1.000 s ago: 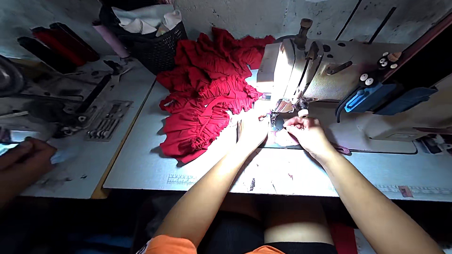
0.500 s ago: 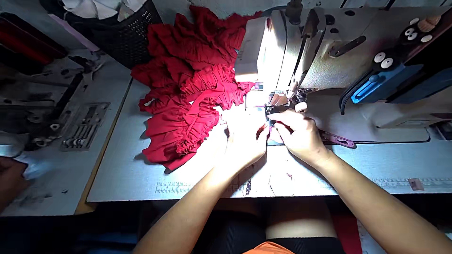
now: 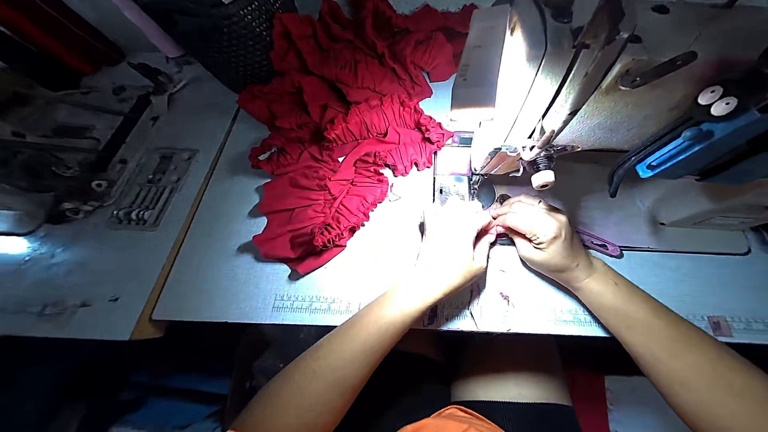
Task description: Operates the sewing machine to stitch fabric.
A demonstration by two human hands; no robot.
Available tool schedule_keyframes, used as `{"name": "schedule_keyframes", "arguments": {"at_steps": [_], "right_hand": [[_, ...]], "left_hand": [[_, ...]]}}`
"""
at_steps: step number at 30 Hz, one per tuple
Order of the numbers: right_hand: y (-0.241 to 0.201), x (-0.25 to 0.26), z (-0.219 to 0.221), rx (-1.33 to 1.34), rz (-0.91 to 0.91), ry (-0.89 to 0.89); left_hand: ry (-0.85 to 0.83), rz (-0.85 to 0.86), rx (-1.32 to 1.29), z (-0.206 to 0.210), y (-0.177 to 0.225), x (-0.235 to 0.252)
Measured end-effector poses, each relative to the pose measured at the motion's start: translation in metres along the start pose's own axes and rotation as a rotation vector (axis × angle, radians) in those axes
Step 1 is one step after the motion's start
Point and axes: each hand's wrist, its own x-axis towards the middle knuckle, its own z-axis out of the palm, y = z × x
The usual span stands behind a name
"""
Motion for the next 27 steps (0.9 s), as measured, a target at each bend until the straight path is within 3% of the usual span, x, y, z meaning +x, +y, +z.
{"name": "schedule_keyframes", "arguments": {"at_steps": [6,11,19,22,27], "right_hand": [[-0.015,0.004,-0.002,0.153,0.089,0.106],[-0.015,0.0,0.01,0.233,0.203,0.165],[-0.017,0.001,0.018,0.19,0.208,0.167],[-0.017,0.0,0.019,0.143,0.236,0.153],[-0.016,-0.001,0.019,0.106,0.272,0.138]], "left_hand": [[0.178,-0.042,0.021,-0.003,-0.008,0.011],[0.586,-0.003,-0.228,0.006,0.005,0.023],[0.942,-0.093,-0.321,0.038,0.028,0.041],[0.994,-0.143,-0.321,0.047,0.035,0.045],[0.971,-0.162,-0.093,0.054,0.034,0.048]]}}
